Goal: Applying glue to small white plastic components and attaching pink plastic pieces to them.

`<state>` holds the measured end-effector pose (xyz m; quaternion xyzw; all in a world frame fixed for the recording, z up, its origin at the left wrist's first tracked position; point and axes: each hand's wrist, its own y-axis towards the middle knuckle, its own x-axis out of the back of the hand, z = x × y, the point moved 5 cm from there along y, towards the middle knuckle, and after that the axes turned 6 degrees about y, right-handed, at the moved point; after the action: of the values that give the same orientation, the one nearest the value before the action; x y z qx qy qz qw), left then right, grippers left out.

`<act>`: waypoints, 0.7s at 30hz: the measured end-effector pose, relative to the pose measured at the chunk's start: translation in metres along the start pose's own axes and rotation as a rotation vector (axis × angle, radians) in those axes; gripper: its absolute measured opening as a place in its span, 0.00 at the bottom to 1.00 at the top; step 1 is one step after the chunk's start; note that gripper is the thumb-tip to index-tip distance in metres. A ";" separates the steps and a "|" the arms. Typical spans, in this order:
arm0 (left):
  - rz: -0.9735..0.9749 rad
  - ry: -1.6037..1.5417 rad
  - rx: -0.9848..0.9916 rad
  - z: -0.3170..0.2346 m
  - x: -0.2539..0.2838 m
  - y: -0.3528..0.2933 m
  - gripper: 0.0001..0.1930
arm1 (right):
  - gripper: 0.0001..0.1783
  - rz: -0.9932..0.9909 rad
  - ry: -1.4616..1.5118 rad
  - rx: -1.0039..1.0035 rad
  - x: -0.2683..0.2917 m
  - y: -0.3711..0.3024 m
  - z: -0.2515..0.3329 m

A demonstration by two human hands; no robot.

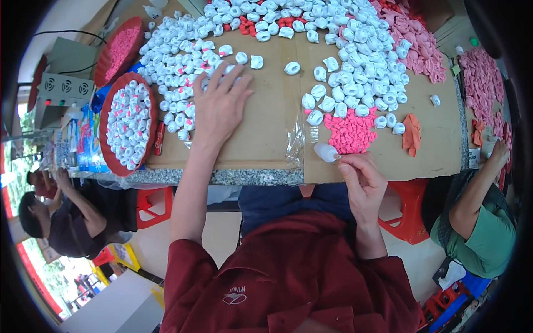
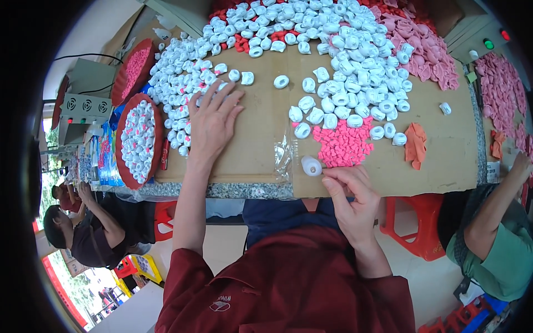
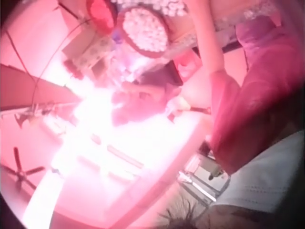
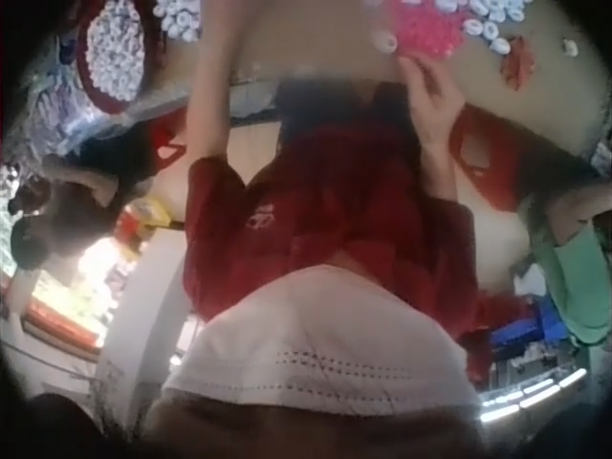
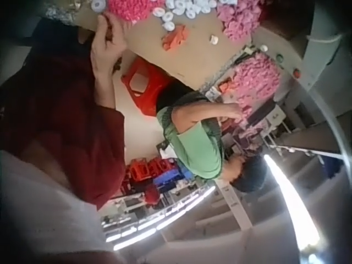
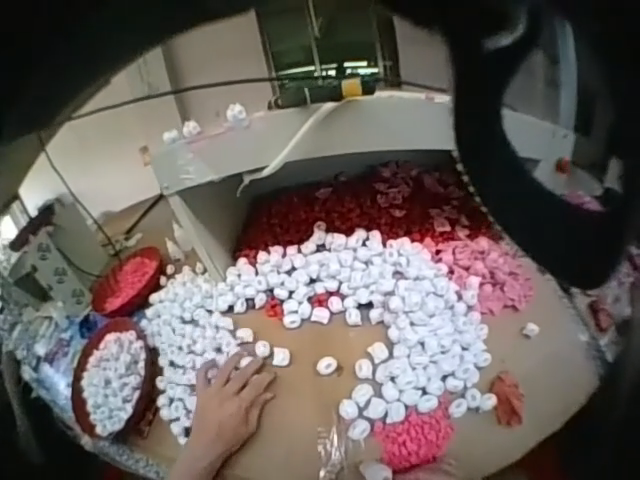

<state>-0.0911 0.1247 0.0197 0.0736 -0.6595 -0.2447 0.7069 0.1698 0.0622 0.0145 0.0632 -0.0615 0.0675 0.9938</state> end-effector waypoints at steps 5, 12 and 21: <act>-0.058 -0.041 0.054 -0.001 0.006 0.016 0.13 | 0.15 0.005 -0.097 -0.001 -0.004 0.005 0.009; -0.090 -0.344 0.014 -0.048 -0.014 0.053 0.15 | 0.23 0.048 -0.322 0.189 -0.018 0.004 -0.001; 0.118 -1.581 0.616 -0.066 0.012 -0.031 0.14 | 0.22 0.074 0.242 -0.054 -0.001 -0.015 -0.005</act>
<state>-0.0344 0.0778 0.0098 0.0356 -0.9994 0.0035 -0.0016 0.1713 0.0478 0.0075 0.0254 0.0547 0.1098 0.9921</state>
